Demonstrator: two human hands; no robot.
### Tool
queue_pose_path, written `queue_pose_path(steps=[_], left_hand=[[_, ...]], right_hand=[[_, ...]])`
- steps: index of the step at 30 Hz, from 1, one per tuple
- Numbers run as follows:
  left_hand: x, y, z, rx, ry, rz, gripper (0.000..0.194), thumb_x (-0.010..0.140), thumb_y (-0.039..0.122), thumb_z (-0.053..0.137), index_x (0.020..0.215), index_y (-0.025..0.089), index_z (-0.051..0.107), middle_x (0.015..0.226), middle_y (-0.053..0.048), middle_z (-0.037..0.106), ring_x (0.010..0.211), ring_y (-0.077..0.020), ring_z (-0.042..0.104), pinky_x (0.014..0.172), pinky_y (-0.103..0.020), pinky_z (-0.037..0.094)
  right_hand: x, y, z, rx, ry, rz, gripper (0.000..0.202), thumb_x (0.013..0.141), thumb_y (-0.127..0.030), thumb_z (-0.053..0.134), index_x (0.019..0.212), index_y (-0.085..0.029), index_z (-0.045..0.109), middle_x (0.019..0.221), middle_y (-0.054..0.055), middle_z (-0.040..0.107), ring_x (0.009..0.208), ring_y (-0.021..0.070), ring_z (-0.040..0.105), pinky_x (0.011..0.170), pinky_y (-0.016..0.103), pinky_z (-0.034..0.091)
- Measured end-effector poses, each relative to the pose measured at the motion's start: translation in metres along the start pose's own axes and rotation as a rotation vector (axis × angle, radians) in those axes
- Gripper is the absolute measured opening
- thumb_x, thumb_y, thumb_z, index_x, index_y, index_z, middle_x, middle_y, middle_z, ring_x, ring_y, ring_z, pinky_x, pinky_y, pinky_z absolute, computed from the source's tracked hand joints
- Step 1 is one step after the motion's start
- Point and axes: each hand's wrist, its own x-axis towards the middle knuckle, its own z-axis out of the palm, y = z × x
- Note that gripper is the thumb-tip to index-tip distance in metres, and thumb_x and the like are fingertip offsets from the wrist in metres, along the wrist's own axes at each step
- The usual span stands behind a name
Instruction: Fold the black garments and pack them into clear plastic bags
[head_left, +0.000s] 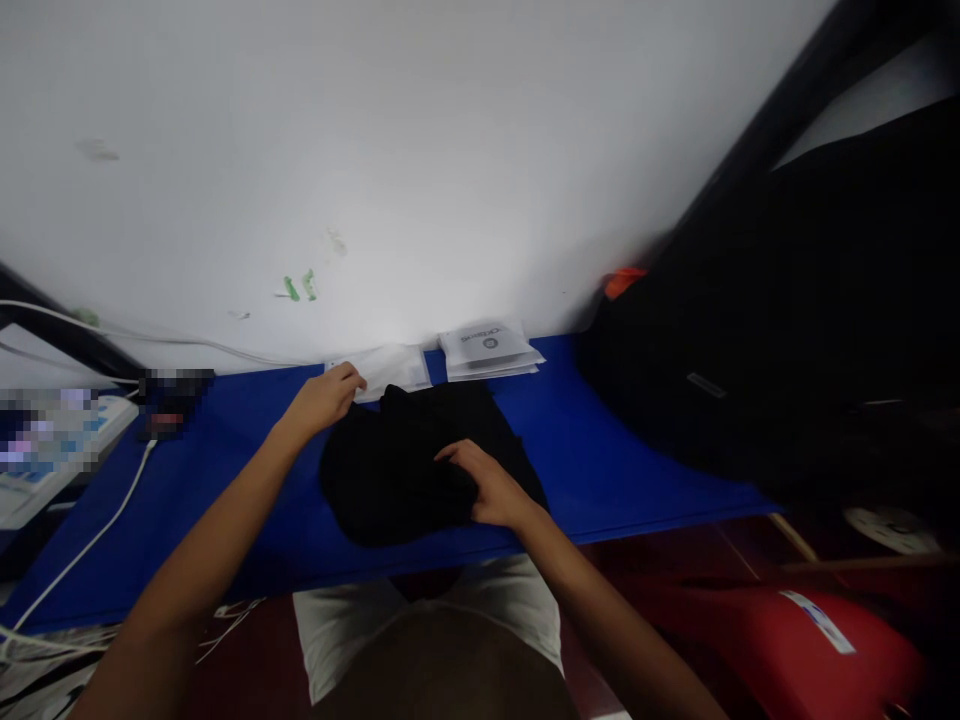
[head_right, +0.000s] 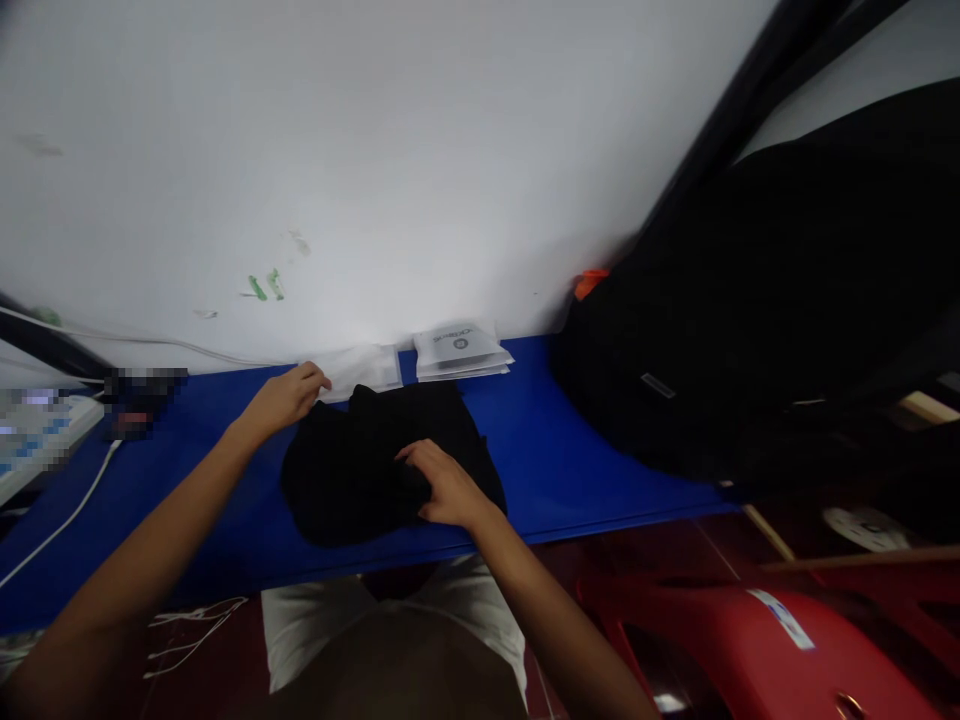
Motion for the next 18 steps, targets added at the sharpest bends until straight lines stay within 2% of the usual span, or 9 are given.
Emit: queue_pose_path(steps=[3,6,9,11,13,15,18], left_hand=[[-0.010,0.025,-0.004,0.037,0.083,0.130,0.030,0.092,0.014,0.039,0.114,0.017,0.060,0.108,-0.011,0.058,0.099,-0.0229,0.059,0.088,-0.035,0.050],[-0.025,0.051,0.003,-0.006,0.113,0.184,0.040,0.088,0.010,0.044,0.127,0.015,0.052,0.109,-0.013,0.056,0.103,-0.0259,0.056,0.092,-0.042,0.050],[-0.041,0.075,0.021,-0.072,0.076,0.222,0.056,0.082,0.000,0.041,0.135,0.015,0.046,0.112,-0.015,0.055,0.107,-0.0273,0.054,0.095,-0.047,0.050],[-0.051,0.086,0.034,-0.149,0.039,0.239,0.072,0.074,-0.007,0.041,0.141,0.018,0.040,0.121,-0.015,0.053,0.117,-0.0275,0.051,0.101,-0.048,0.047],[-0.057,0.094,0.043,-0.240,-0.010,0.259,0.088,0.066,-0.010,0.043,0.146,0.022,0.033,0.135,-0.015,0.048,0.128,-0.0276,0.046,0.107,-0.049,0.043],[-0.060,0.098,0.048,-0.314,-0.064,0.288,0.095,0.062,-0.010,0.045,0.149,0.024,0.029,0.146,-0.013,0.042,0.136,-0.0277,0.040,0.111,-0.049,0.039],[-0.062,0.102,0.050,-0.369,-0.106,0.326,0.094,0.064,-0.008,0.046,0.150,0.025,0.028,0.153,-0.012,0.038,0.141,-0.0272,0.036,0.113,-0.052,0.035]], right_hand=[[-0.002,0.001,0.002,0.072,0.001,-0.033,0.034,0.064,-0.013,0.061,0.093,-0.023,0.045,0.123,0.013,0.060,0.111,0.0275,0.058,0.090,0.042,0.047],[-0.004,0.002,0.004,0.057,0.011,-0.088,0.032,0.068,-0.012,0.059,0.092,-0.024,0.042,0.123,0.014,0.063,0.114,0.0268,0.060,0.091,0.043,0.049],[-0.006,0.002,0.005,-0.052,0.077,-0.239,0.025,0.076,-0.013,0.056,0.095,-0.024,0.044,0.126,0.016,0.064,0.121,0.0259,0.059,0.093,0.044,0.050],[-0.008,0.001,0.005,-0.151,0.119,-0.363,0.022,0.086,-0.019,0.052,0.107,-0.022,0.047,0.131,0.018,0.061,0.128,0.0253,0.053,0.096,0.046,0.049],[-0.010,-0.001,0.004,-0.251,0.132,-0.446,0.031,0.095,-0.027,0.043,0.125,-0.018,0.046,0.135,0.020,0.058,0.136,0.0252,0.046,0.099,0.048,0.048],[-0.011,-0.004,0.004,-0.343,0.126,-0.475,0.040,0.100,-0.031,0.035,0.136,-0.016,0.042,0.137,0.020,0.057,0.140,0.0248,0.040,0.101,0.049,0.047],[-0.013,-0.006,0.004,-0.429,0.169,-0.475,0.040,0.102,-0.022,0.033,0.141,-0.021,0.043,0.138,0.014,0.058,0.140,0.0225,0.040,0.103,0.048,0.048]])
